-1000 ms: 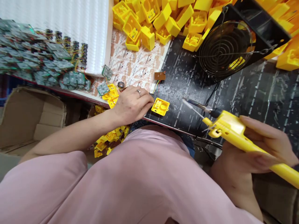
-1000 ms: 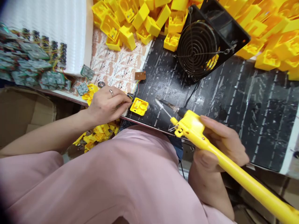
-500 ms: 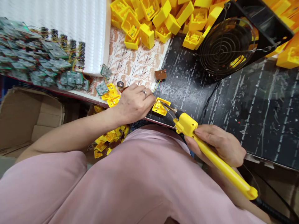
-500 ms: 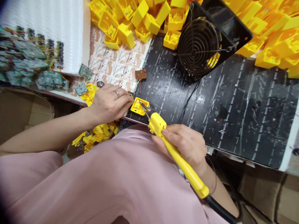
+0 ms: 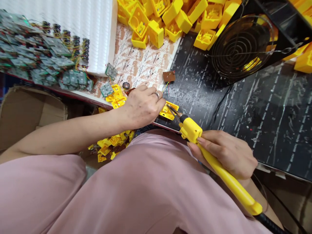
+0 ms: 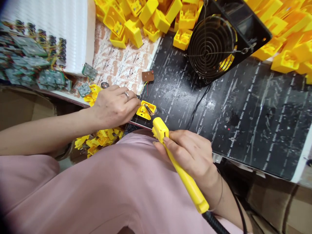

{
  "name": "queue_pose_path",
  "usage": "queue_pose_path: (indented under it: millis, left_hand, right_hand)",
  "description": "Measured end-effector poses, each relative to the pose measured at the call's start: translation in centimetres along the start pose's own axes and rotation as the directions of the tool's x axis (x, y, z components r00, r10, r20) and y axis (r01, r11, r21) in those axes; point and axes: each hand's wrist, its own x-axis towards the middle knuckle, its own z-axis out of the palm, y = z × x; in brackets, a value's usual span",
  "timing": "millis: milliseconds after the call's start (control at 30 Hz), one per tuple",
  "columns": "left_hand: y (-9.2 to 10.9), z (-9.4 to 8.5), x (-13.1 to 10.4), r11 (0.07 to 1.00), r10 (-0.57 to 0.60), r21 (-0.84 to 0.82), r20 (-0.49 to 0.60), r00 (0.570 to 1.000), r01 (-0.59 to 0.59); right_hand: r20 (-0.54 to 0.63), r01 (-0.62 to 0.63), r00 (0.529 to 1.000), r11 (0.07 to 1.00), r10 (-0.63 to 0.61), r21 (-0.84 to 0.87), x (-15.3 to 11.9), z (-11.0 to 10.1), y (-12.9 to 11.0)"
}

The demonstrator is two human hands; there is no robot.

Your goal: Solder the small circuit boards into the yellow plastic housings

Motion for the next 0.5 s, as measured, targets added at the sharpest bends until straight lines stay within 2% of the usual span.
queue_pose_path:
  millis: [200, 367, 500]
  left_hand:
    - [0.1, 0.0, -0.2, 0.999, 0.015, 0.032, -0.034, 0.999, -0.014]
    - [0.2, -0.2, 0.0, 1.000, -0.008, -0.004, 0.033, 0.999, 0.008]
    - [0.2, -0.8, 0.6, 1.000, -0.004, 0.025, 0.083, 0.997, 0.002]
  right_hand:
    - [-0.016, -0.080, 0.997, 0.996, 0.080, 0.027, 0.6, -1.3, 0.1]
    - [0.097, 0.020, 0.995, 1.000, -0.021, 0.009, 2.2, -1.5, 0.1]
    - [0.029, -0.006, 1.000, 1.000, 0.007, -0.021, 1.5, -0.9, 0.1]
